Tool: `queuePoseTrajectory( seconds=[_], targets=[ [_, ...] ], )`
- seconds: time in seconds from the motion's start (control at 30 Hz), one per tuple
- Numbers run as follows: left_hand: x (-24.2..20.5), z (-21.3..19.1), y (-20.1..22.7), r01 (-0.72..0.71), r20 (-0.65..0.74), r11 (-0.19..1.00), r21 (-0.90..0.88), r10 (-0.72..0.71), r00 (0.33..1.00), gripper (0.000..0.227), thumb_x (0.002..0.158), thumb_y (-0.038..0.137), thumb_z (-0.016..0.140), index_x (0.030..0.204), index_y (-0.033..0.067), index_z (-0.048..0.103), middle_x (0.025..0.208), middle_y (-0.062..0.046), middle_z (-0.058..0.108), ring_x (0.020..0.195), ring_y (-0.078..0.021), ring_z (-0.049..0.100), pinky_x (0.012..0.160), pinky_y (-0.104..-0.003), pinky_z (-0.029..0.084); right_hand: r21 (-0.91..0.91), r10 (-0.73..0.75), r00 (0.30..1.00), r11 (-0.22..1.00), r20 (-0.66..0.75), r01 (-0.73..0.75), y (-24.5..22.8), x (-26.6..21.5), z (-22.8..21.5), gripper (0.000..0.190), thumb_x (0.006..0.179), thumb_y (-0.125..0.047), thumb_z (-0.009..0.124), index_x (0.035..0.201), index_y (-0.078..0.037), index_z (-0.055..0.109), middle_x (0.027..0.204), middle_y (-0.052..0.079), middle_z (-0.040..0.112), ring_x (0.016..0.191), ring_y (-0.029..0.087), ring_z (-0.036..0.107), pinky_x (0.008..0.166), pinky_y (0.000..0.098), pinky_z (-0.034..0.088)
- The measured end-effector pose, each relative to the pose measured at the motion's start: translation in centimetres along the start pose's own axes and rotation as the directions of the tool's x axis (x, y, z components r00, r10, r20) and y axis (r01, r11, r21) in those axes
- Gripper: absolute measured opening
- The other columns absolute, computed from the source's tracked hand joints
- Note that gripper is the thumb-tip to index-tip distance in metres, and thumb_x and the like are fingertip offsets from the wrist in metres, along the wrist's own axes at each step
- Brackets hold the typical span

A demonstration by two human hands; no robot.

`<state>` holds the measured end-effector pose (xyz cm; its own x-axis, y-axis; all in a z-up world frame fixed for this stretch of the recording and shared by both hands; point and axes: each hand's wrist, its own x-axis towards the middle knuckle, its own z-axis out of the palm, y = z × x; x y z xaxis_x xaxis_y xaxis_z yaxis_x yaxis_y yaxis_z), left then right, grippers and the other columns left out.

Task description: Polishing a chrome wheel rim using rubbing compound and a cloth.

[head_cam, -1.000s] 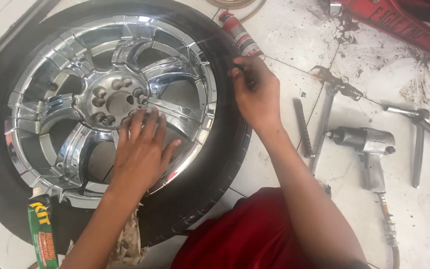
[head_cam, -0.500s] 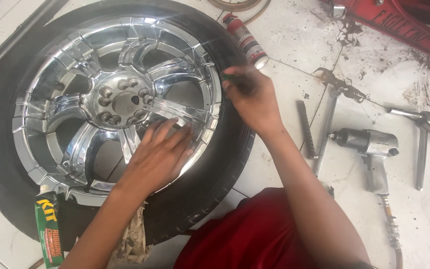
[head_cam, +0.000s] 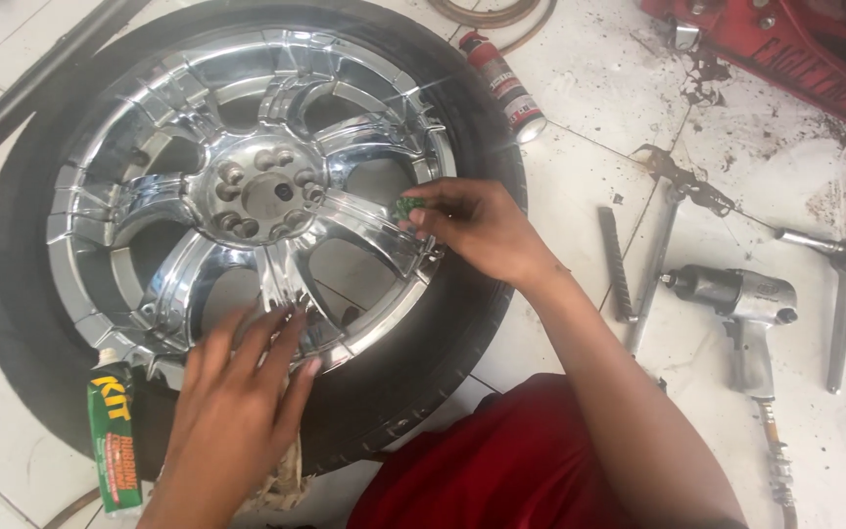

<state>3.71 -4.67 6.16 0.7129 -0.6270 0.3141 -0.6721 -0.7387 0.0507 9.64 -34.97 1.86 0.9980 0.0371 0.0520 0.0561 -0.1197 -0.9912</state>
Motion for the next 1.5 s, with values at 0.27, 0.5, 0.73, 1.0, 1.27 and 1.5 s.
queuePoseTrajectory(
  seconds=[0.27, 0.5, 0.73, 1.0, 1.27, 1.5],
  targets=[
    [-7.3, 0.3, -0.7, 0.329, 0.138, 0.936, 0.123, -0.344, 0.929, 0.064, 0.079, 0.049, 0.074, 0.127, 0.0064, 0.067, 0.109, -0.014, 0.063, 0.104, -0.0322, 0.060, 0.083, -0.047, 0.049, 0.110, -0.049, 0.979, 0.994, 0.200, 0.027, -0.9, -1.1, 2.0, 0.022, 0.096, -0.015, 0.070, 0.114, -0.002, 0.069, 0.099, 0.004, 0.076, 0.095, 0.011, 0.073, 0.082, 0.0294, 0.059],
    [-10.2, 1.8, -1.3, 0.359, -0.018, 0.932, -0.054, -0.360, 0.933, 0.027, 0.079, 0.019, 0.071, 0.104, 0.0098, 0.068, 0.100, -0.009, 0.065, 0.094, -0.0330, 0.061, 0.078, -0.047, 0.048, 0.079, -0.047, 0.955, 0.997, 0.292, 0.024, -2.4, -2.8, 5.2, 0.018, 0.096, -0.012, 0.070, 0.112, -0.004, 0.069, 0.100, 0.004, 0.073, 0.092, 0.012, 0.070, 0.080, 0.0280, 0.058],
    [-11.1, 0.3, 0.9, 0.263, 0.139, 0.050, -0.963, -0.746, 0.651, 0.020, 0.104, 0.015, 0.062, 0.118, 0.0011, 0.062, 0.098, -0.012, 0.068, 0.081, -0.0162, 0.059, 0.068, -0.033, 0.047, 0.168, -0.155, 0.807, 0.983, 0.569, 0.071, -4.0, -6.2, 10.9, 0.021, 0.100, -0.014, 0.063, 0.119, -0.005, 0.071, 0.103, 0.007, 0.077, 0.088, 0.013, 0.075, 0.076, 0.0275, 0.062],
    [-11.5, 0.4, 2.2, 0.050, 0.191, -0.211, -0.976, -0.720, 0.667, 0.034, 0.103, 0.012, 0.058, 0.133, -0.0044, 0.064, 0.117, -0.012, 0.072, 0.102, -0.0154, 0.067, 0.087, -0.031, 0.054, 0.171, -0.050, 0.897, 0.985, 0.438, -0.028, -4.4, -9.5, 15.9, 0.014, 0.095, -0.010, 0.074, 0.106, -0.003, 0.067, 0.096, 0.001, 0.070, 0.088, 0.006, 0.065, 0.074, 0.0246, 0.053],
    [-12.0, -1.5, 2.6, -0.074, 0.220, -0.339, -0.938, -0.746, 0.629, 0.034, 0.103, 0.013, 0.056, 0.130, -0.0057, 0.063, 0.118, -0.014, 0.072, 0.104, -0.0193, 0.069, 0.090, -0.036, 0.056, 0.075, -0.388, 0.775, 0.910, 0.499, 0.407, -9.1, -10.0, 14.5, 0.010, 0.094, -0.011, 0.071, 0.100, -0.006, 0.065, 0.117, 0.013, 0.058, 0.103, 0.020, 0.054, 0.085, 0.0346, 0.047],
    [-12.9, -2.0, 2.9, -0.128, 0.201, -0.415, -0.901, -0.659, 0.725, 0.031, 0.106, 0.008, 0.052, 0.132, -0.0072, 0.061, 0.114, -0.015, 0.070, 0.103, -0.0209, 0.069, 0.087, -0.037, 0.056, -0.002, -0.137, 0.854, 0.987, 0.502, 0.159, -5.1, -10.9, 15.3, 0.015, 0.098, -0.014, 0.072, 0.110, -0.007, 0.066, 0.105, 0.005, 0.069, 0.099, 0.016, 0.065, 0.086, 0.0328, 0.055]
  ],
)
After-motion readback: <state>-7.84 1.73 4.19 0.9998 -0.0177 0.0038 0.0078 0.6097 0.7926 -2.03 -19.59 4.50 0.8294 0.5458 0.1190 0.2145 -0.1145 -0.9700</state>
